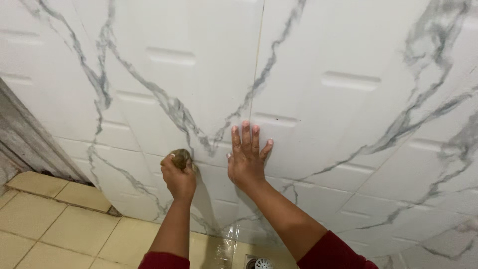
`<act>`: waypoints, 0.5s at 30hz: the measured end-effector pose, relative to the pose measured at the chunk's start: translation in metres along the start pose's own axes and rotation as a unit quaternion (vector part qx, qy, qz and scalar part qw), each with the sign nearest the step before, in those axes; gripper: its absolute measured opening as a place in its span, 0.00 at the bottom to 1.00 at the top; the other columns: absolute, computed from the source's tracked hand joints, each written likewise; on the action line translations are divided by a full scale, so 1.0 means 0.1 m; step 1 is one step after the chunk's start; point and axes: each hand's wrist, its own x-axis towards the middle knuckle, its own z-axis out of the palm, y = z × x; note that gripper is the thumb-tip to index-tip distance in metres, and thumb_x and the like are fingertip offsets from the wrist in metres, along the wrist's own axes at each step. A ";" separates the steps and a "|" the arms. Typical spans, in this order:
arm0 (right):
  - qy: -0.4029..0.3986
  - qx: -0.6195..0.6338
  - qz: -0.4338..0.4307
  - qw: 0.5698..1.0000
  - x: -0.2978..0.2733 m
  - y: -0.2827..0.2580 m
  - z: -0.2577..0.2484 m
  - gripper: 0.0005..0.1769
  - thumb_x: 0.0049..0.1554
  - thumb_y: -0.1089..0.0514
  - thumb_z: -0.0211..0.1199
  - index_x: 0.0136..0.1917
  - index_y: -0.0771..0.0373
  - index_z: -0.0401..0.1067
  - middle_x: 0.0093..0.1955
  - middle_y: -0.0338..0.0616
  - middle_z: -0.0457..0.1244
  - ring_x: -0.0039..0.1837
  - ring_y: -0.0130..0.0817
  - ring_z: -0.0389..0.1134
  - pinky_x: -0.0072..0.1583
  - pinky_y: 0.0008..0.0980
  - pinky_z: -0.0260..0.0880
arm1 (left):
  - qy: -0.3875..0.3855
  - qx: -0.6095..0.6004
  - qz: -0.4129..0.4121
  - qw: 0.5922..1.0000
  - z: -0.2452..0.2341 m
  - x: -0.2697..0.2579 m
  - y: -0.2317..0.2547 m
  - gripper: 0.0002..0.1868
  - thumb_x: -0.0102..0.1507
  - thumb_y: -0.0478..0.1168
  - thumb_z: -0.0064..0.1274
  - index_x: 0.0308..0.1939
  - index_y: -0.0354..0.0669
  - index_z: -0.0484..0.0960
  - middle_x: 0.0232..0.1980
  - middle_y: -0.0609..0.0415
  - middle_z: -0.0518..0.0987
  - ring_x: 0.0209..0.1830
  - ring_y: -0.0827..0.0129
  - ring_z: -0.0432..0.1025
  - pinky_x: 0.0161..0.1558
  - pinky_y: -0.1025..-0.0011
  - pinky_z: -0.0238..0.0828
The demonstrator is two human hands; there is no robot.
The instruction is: The person scrubs white marble-patterned wall tiles with a yellow sponge, repeatedly dipping the sponge into a pink bowl of soapy water and a green bucket. The person cleans multiple sections of the wall, including corners and grout lines, using both hands to scrub and rinse.
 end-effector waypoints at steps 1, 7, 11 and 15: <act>-0.055 0.002 0.016 0.998 -0.01 -0.04 0.01 0.39 0.60 0.57 0.55 0.80 0.65 0.48 0.85 0.56 0.30 0.84 0.53 0.22 0.73 0.69 0.11 | -0.009 0.008 -0.035 0.999 -0.06 -0.02 0.02 0.28 0.62 0.41 0.58 0.63 0.42 0.65 0.62 0.38 0.67 0.59 0.43 0.67 0.57 0.51 0.67; -0.119 0.152 -0.041 0.980 -0.16 -0.25 0.12 0.28 0.65 0.52 0.55 0.76 0.56 0.59 0.83 0.50 0.46 0.83 0.51 0.51 0.81 0.56 0.50 | -0.050 -0.084 -0.187 0.977 -0.22 -0.11 0.40 0.27 0.64 0.47 0.57 0.64 0.46 0.71 0.62 0.42 0.63 0.61 0.50 0.67 0.62 0.56 0.67; -0.193 0.401 0.152 0.883 -0.04 -0.57 0.24 0.33 0.67 0.47 0.53 0.81 0.54 0.50 0.78 0.56 0.50 0.79 0.51 0.54 0.76 0.50 0.57 | -0.108 -0.208 -0.214 0.948 -0.33 -0.15 0.62 0.32 0.66 0.53 0.53 0.70 0.44 0.67 0.61 0.42 0.56 0.64 0.52 0.61 0.64 0.58 0.69; -0.293 0.584 0.383 0.653 0.16 -0.79 0.15 0.37 0.62 0.43 0.49 0.82 0.35 0.42 0.77 0.41 0.49 0.77 0.42 0.53 0.70 0.48 0.63 | -0.157 -0.328 -0.237 0.901 -0.45 -0.16 0.69 0.34 0.68 0.61 0.36 0.70 0.44 0.66 0.64 0.49 0.63 0.66 0.60 0.64 0.63 0.57 0.70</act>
